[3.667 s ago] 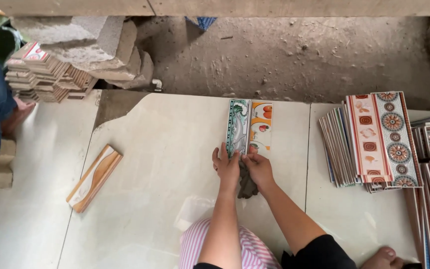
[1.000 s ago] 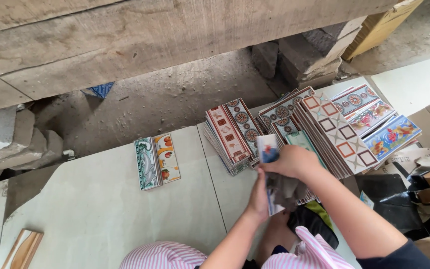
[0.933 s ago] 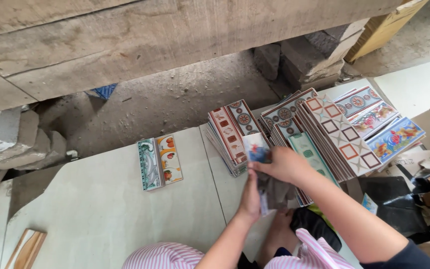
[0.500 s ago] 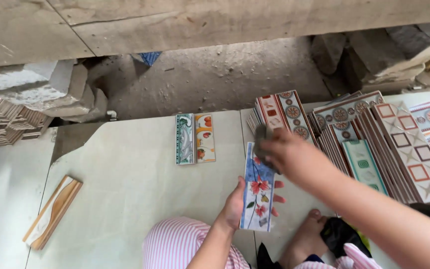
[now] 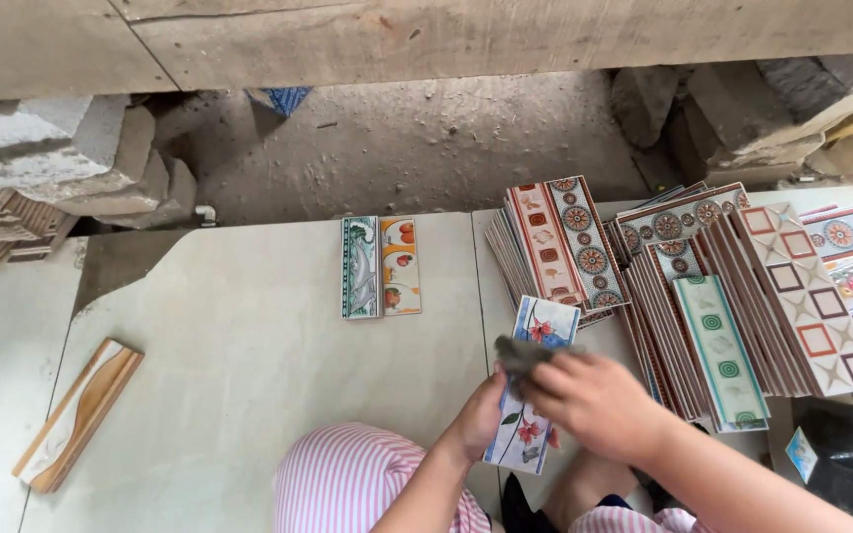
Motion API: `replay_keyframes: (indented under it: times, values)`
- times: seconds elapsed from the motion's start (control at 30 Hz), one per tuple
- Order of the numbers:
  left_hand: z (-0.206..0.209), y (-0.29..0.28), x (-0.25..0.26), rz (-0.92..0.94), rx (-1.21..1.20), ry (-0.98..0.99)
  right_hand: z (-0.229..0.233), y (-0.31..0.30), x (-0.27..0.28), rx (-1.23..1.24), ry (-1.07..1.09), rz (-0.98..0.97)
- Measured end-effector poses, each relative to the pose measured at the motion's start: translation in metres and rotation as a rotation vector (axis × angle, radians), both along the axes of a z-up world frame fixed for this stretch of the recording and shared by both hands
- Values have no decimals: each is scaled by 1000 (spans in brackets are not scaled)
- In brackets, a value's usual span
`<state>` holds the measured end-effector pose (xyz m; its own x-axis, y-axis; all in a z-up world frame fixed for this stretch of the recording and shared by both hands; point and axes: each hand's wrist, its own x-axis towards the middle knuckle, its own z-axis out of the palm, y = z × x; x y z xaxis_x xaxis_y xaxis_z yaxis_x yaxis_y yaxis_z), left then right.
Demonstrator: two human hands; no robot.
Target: The person sits on the floor and wipes rectangular ceramic tiles with a cloth. They pick up tiles from a stack, wipe each one, and place it into a separate pile. The tiles feature various decorative patterns.
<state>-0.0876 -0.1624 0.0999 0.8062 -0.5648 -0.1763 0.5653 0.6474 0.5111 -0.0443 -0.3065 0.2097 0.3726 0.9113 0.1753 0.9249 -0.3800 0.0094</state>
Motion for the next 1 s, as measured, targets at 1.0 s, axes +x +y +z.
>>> replay_keyframes:
  times: [1.0]
  values:
    - [43,12,9,-151,-237,64,14,-18,31,147,50,-733]
